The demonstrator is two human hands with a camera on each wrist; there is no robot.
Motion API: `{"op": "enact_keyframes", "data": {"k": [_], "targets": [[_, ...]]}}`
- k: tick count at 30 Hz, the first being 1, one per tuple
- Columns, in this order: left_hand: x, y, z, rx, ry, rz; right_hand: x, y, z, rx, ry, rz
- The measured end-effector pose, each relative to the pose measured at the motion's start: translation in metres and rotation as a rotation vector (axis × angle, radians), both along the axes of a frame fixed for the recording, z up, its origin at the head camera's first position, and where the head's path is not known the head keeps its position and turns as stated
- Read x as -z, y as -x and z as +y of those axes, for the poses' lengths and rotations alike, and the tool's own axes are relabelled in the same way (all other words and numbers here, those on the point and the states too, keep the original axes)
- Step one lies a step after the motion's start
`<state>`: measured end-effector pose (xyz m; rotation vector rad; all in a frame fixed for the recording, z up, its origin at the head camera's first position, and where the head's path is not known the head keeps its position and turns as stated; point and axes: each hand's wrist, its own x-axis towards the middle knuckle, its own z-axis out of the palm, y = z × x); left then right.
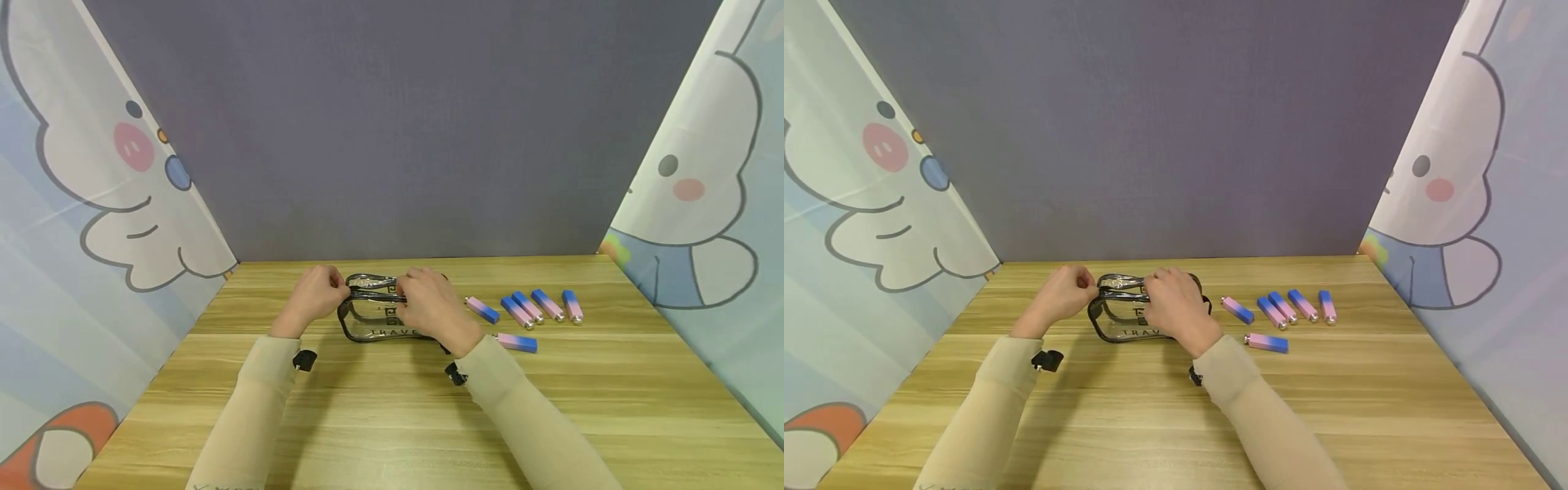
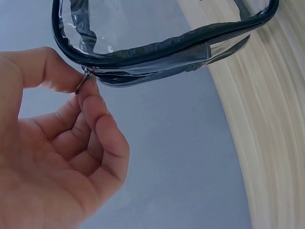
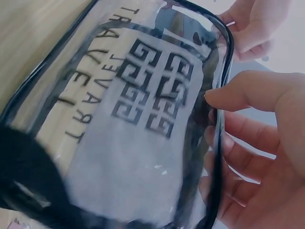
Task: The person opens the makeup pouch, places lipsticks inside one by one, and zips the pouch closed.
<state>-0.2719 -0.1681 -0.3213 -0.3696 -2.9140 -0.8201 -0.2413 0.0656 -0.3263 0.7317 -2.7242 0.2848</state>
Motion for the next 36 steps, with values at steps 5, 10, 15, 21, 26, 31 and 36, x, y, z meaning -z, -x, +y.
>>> {"op": "enact_keyframes", "data": {"k": [5,10,15,21,26,31,36], "targets": [[0.0,-0.001,0.003,0.005,-0.002,0.018,0.001,0.0,-0.008,-0.017,0.012,0.024],[0.001,-0.001,0.002,-0.016,-0.031,0.003,0.003,0.001,-0.015,-0.03,0.021,0.041],[0.003,-0.001,0.001,-0.03,-0.051,-0.003,0.004,0.001,-0.021,-0.044,0.033,0.05],[0.002,-0.002,0.002,-0.03,-0.05,-0.017,0.004,0.002,-0.031,-0.056,0.033,0.061],[0.001,-0.003,0.002,-0.045,-0.048,-0.028,0.005,0.003,-0.037,-0.059,0.032,0.063],[0.001,-0.003,0.001,-0.042,-0.053,-0.031,0.007,0.004,-0.041,-0.075,0.034,0.07],[0.001,-0.004,0.001,-0.032,-0.057,-0.041,0.007,0.005,-0.042,-0.068,0.028,0.063]]}}
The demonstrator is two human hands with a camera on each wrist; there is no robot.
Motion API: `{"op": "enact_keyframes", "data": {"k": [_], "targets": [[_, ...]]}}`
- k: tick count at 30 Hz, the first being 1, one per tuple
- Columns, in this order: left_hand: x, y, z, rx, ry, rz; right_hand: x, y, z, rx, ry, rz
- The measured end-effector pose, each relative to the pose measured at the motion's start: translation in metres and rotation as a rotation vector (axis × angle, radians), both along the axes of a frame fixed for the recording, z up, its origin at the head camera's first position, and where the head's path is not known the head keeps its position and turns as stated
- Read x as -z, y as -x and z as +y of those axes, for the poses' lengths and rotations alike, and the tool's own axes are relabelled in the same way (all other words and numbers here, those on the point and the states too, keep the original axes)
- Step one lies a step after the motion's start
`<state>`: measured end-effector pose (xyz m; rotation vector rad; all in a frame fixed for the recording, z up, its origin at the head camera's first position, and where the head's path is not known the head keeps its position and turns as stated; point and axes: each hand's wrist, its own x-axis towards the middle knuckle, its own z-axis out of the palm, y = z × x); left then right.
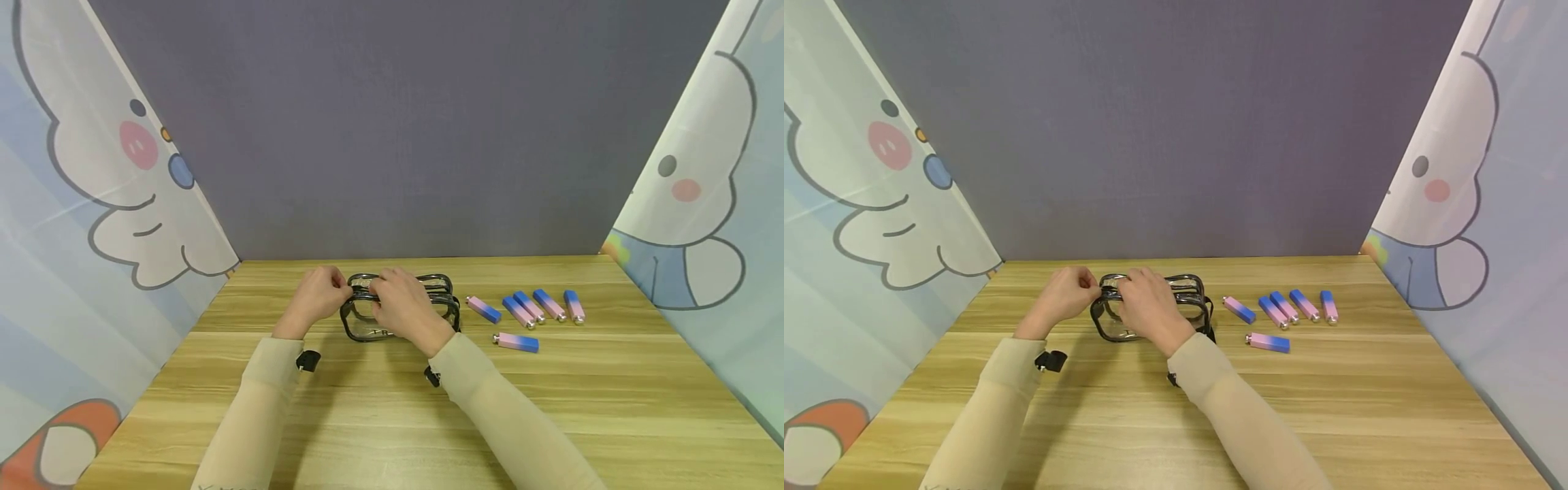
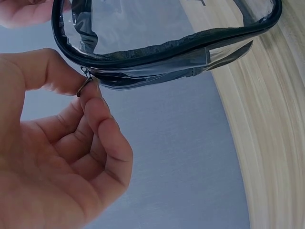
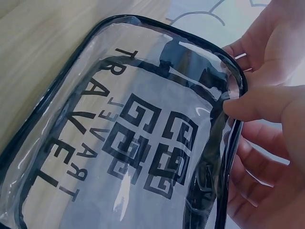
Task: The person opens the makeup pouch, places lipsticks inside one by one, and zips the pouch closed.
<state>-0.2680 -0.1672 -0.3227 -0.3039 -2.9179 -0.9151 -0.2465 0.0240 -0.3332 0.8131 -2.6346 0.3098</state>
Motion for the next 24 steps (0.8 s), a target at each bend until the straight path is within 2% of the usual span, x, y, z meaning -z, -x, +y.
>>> {"op": "enact_keyframes", "data": {"k": [8,15,24], "targets": [[0.0011,0.0007,-0.0027,0.002,0.002,0.0,0.0,0.0002,0.0005,0.003,0.004,-0.002],[0.0044,0.0031,-0.0067,0.012,0.009,0.026,0.0002,0.0006,0.0011,0.005,0.004,-0.002],[0.0057,0.0042,-0.0082,0.006,0.013,0.014,-0.0001,0.0001,0.0016,0.001,0.024,-0.008]]}}
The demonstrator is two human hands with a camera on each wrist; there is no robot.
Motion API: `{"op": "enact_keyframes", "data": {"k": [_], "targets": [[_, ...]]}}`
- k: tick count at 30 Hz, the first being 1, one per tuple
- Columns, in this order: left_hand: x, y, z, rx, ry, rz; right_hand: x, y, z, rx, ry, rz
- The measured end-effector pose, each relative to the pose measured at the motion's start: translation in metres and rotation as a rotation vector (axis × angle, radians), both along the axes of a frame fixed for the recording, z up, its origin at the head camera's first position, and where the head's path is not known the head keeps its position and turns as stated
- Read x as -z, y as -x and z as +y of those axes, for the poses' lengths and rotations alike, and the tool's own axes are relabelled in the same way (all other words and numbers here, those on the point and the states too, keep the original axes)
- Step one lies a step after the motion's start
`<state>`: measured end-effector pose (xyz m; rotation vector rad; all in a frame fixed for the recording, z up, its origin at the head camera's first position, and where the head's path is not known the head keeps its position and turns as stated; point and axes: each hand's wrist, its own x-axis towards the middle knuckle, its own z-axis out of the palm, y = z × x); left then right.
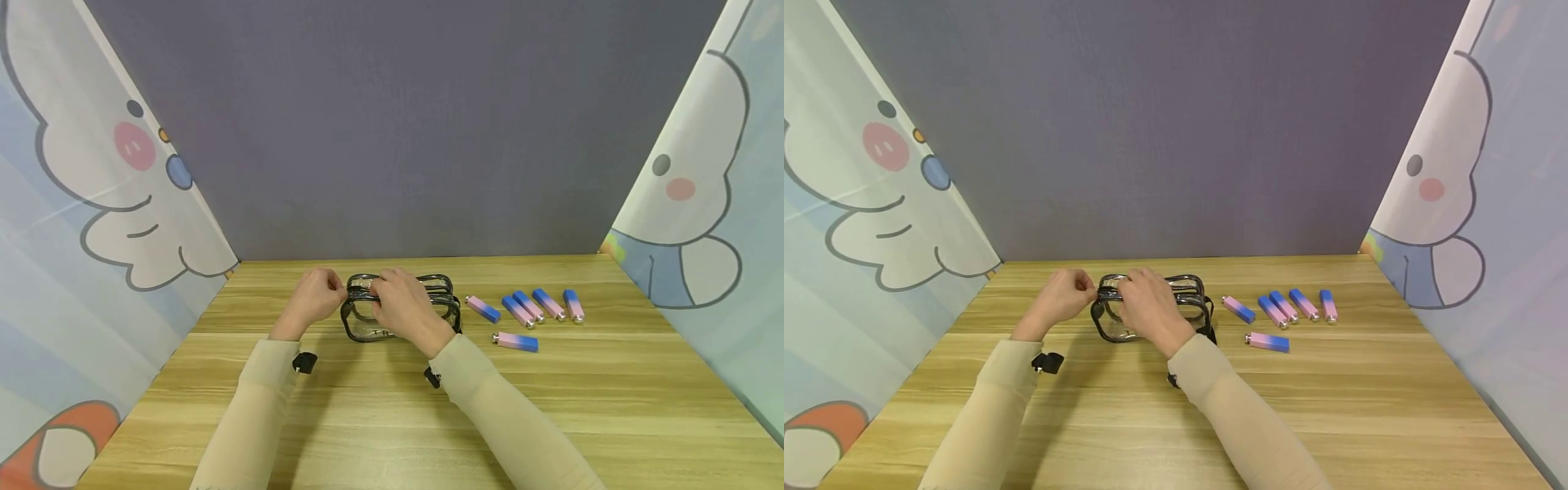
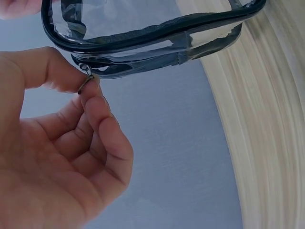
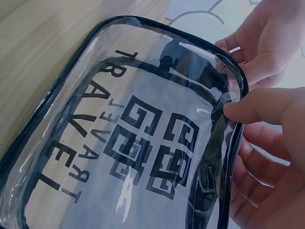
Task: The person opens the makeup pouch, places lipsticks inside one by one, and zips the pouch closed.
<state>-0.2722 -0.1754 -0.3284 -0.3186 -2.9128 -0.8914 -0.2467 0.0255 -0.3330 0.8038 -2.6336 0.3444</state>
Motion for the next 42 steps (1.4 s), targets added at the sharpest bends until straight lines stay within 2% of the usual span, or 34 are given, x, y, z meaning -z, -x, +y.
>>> {"op": "enact_keyframes", "data": {"k": [7,16,42], "targets": [[0.0009,-0.0003,-0.0016,-0.005,0.006,-0.021,-0.0005,0.0,0.0,-0.002,0.002,-0.007],[0.0009,-0.0002,-0.0023,-0.001,0.02,-0.016,-0.0007,-0.0003,0.0001,0.0,-0.002,-0.007],[0.009,0.0031,-0.0082,-0.005,-0.01,-0.059,-0.0004,-0.0017,0.0005,-0.003,0.009,0.01]]}}
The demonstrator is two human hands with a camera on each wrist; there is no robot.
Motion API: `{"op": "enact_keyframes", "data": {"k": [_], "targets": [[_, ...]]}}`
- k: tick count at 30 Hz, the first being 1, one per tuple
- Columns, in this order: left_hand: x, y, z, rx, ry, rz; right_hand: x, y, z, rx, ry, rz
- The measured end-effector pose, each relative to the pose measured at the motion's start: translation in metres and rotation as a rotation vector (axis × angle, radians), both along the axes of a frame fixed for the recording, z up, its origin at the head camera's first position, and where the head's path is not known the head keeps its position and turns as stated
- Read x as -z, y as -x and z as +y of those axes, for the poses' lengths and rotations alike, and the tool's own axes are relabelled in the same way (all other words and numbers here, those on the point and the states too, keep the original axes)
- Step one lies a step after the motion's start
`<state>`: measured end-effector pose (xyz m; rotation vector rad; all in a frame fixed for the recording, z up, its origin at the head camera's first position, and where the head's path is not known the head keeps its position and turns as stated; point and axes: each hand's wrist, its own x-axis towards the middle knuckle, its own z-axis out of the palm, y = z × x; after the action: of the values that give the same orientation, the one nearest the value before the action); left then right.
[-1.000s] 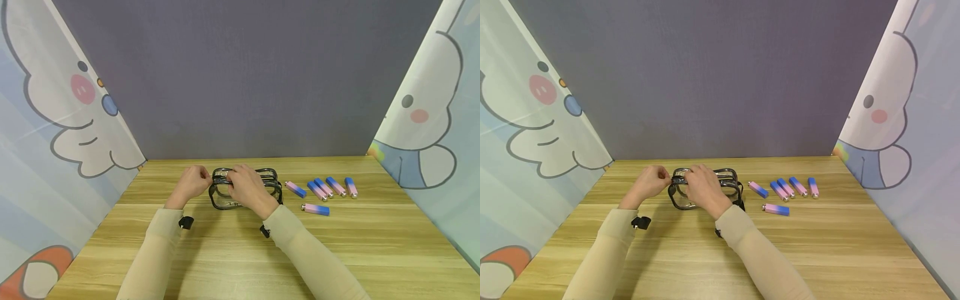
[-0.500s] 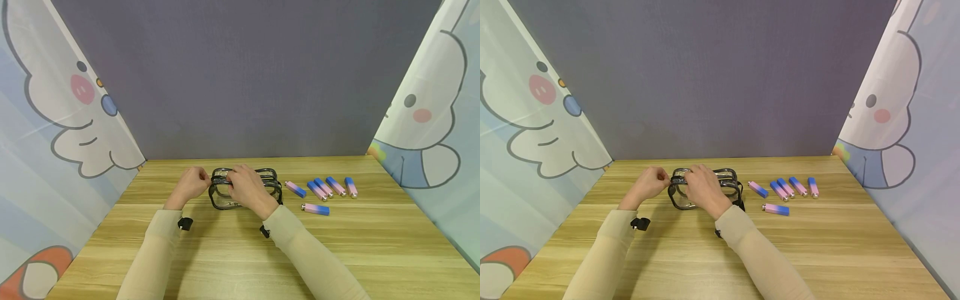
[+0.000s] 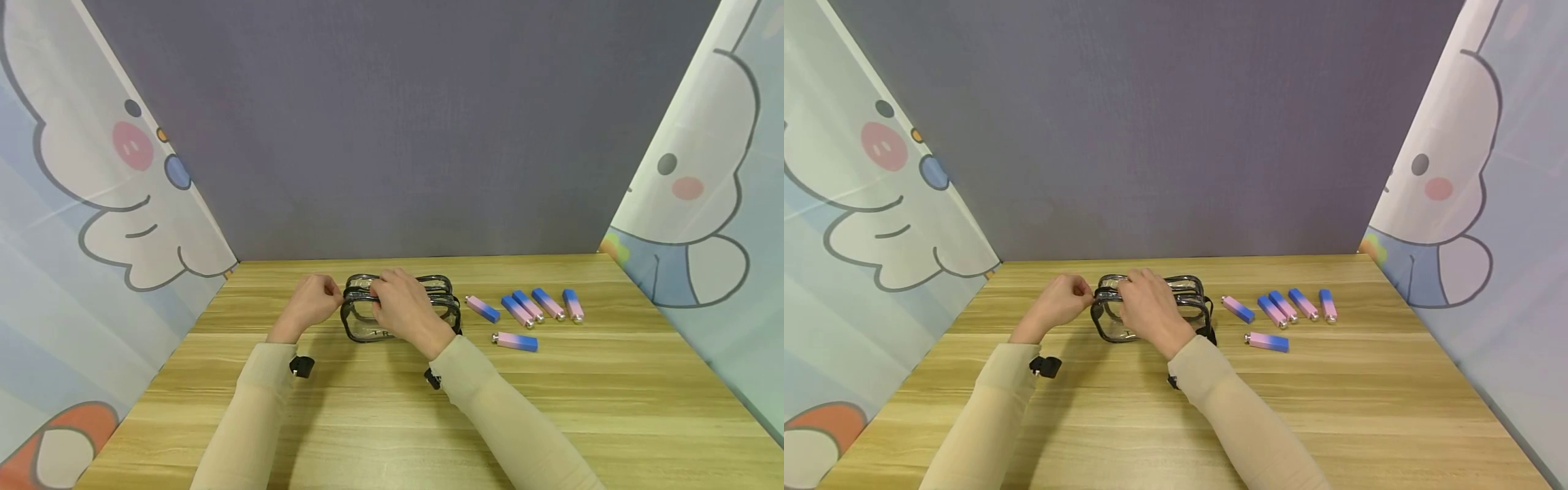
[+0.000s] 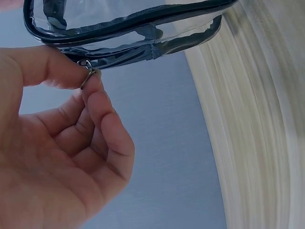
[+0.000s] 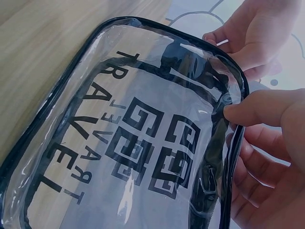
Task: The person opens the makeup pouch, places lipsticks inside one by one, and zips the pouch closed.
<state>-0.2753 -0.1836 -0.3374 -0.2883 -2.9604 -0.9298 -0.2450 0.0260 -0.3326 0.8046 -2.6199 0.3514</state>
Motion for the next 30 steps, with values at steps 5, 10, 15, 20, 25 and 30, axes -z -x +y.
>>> {"op": "enact_keyframes", "data": {"k": [5,10,15,20,25,30], "targets": [[0.0012,0.0008,-0.0009,0.0,-0.011,-0.021,-0.0001,-0.0001,-0.0005,0.003,-0.001,-0.006],[0.0029,0.0026,-0.002,0.001,-0.019,-0.032,-0.0009,-0.0001,-0.0009,0.007,-0.001,-0.019],[0.0043,0.0038,-0.0035,0.01,-0.019,-0.033,-0.0013,-0.0002,-0.001,0.011,-0.009,-0.027],[0.0065,0.0041,-0.006,0.029,-0.008,-0.04,-0.0013,-0.0003,-0.0011,0.01,-0.014,-0.031],[0.0091,0.005,-0.0078,0.038,-0.01,-0.06,-0.0005,-0.0003,-0.0011,0.007,-0.013,-0.021],[0.0096,0.0056,-0.0081,0.039,-0.018,-0.066,-0.0003,-0.0002,-0.0012,0.01,-0.013,-0.013]]}}
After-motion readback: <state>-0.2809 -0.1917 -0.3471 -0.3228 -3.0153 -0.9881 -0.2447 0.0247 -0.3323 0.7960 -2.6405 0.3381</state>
